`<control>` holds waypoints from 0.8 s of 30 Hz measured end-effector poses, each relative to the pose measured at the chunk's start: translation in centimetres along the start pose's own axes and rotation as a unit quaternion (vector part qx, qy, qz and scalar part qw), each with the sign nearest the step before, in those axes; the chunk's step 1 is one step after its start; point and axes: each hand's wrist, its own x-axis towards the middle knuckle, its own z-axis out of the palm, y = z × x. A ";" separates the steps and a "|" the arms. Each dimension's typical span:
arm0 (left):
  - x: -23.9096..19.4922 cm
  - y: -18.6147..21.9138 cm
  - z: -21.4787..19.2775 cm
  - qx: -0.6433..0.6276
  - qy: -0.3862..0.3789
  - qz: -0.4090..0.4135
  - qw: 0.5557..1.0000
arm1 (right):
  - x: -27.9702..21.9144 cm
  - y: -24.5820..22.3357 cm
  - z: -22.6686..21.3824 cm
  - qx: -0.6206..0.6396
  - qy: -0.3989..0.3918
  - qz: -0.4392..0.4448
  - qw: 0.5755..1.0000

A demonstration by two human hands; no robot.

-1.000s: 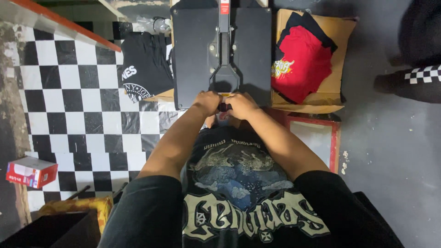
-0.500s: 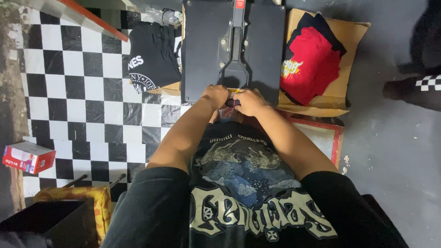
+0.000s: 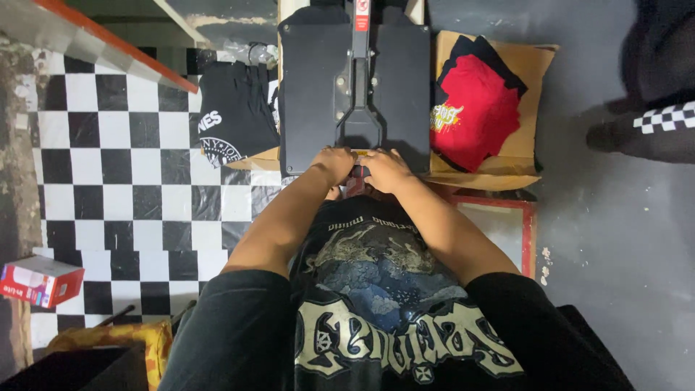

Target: Preparing and aligning t-shirts on a heat press machine for printing

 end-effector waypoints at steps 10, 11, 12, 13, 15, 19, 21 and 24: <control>-1.4 0.0 -2.7 0.022 -0.005 0.025 0.999 | 1.0 1.0 0.1 -0.026 0.022 -0.054 0.998; -1.9 -0.2 -3.3 0.003 -0.007 0.035 0.999 | 0.9 1.2 -0.2 -0.020 0.024 -0.064 0.997; -2.3 -0.4 -3.9 -0.017 -0.008 0.045 0.999 | 0.9 1.4 -0.6 -0.014 0.026 -0.073 0.997; -3.0 -0.5 -5.1 -0.018 -0.007 0.043 0.999 | 0.4 1.3 -1.6 -0.015 0.026 -0.075 0.997; -4.4 -0.7 -7.7 -0.026 0.020 0.079 0.996 | -0.3 1.3 -3.9 0.025 0.008 -0.063 0.998; -7.8 -0.9 -15.4 -0.074 -0.004 0.095 0.993 | -1.7 0.3 -11.4 0.072 -0.065 -0.025 0.995; -8.6 -1.0 -18.2 -0.114 -0.026 0.095 0.989 | -3.1 -0.4 -15.4 0.163 -0.109 -0.042 0.980; -11.5 -1.2 -24.1 -0.141 -0.005 0.088 0.986 | -5.4 -0.6 -20.6 0.212 -0.085 -0.055 0.972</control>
